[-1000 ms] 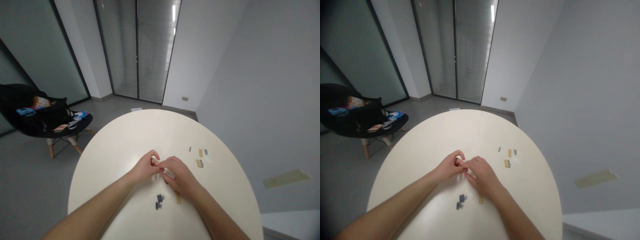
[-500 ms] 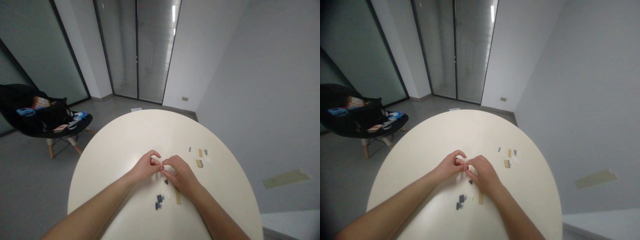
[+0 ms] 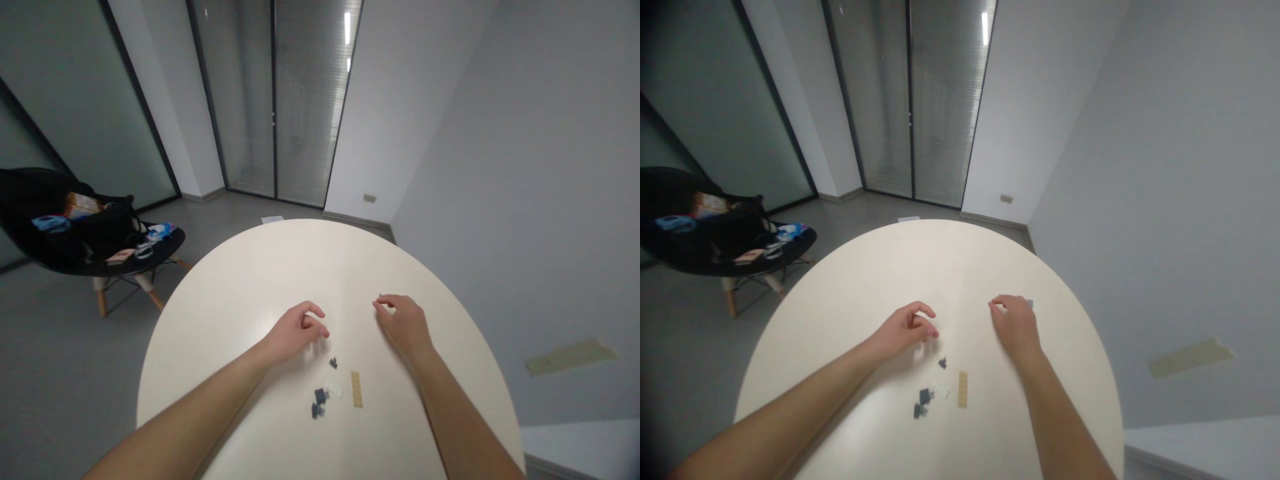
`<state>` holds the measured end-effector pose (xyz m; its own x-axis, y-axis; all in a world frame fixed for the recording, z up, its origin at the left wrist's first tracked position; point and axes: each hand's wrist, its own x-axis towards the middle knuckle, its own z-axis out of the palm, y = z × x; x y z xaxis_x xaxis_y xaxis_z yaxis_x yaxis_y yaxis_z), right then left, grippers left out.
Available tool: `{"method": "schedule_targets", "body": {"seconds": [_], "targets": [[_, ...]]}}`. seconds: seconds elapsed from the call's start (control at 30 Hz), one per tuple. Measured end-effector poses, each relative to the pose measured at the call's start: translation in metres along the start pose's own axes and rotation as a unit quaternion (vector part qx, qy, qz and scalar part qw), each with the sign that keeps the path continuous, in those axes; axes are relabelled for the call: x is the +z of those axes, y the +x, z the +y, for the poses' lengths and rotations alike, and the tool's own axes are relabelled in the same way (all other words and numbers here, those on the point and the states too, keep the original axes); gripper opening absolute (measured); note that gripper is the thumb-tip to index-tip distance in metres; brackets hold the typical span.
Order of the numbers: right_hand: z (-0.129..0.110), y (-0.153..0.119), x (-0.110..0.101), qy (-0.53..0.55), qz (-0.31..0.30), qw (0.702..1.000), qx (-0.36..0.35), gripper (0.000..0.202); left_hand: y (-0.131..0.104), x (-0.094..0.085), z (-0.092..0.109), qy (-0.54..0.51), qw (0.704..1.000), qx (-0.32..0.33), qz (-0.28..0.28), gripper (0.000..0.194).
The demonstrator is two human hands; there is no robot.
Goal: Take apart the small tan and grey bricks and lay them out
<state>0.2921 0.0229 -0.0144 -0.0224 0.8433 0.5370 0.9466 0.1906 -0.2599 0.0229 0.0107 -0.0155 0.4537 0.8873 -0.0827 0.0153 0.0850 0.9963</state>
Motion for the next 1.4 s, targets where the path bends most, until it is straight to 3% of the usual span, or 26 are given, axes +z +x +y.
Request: {"method": "schedule_targets", "body": {"seconds": [0.13,0.57,0.67,0.9,1.4], "targets": [[0.018,0.001,-0.002,-0.108,-0.068,0.989,0.076,0.023,-0.001,0.000,0.000,0.000,1.000,0.008,-0.007,0.022],[0.025,0.003,0.008,-0.165,-0.117,0.979,0.037,0.026,-0.001,-0.003,0.000,-0.007,1.000,0.022,-0.012,0.017],[0.027,0.003,0.012,-0.155,-0.114,0.980,0.047,0.026,-0.002,-0.003,-0.001,-0.008,1.000,0.023,-0.014,0.016],[0.024,0.000,0.014,-0.107,-0.037,0.990,0.082,0.031,0.000,-0.004,-0.003,-0.004,1.000,0.022,-0.020,0.017],[0.017,0.000,0.012,-0.087,-0.068,0.990,0.088,0.042,0.000,-0.001,-0.001,0.008,1.000,0.015,-0.015,0.017]]}}
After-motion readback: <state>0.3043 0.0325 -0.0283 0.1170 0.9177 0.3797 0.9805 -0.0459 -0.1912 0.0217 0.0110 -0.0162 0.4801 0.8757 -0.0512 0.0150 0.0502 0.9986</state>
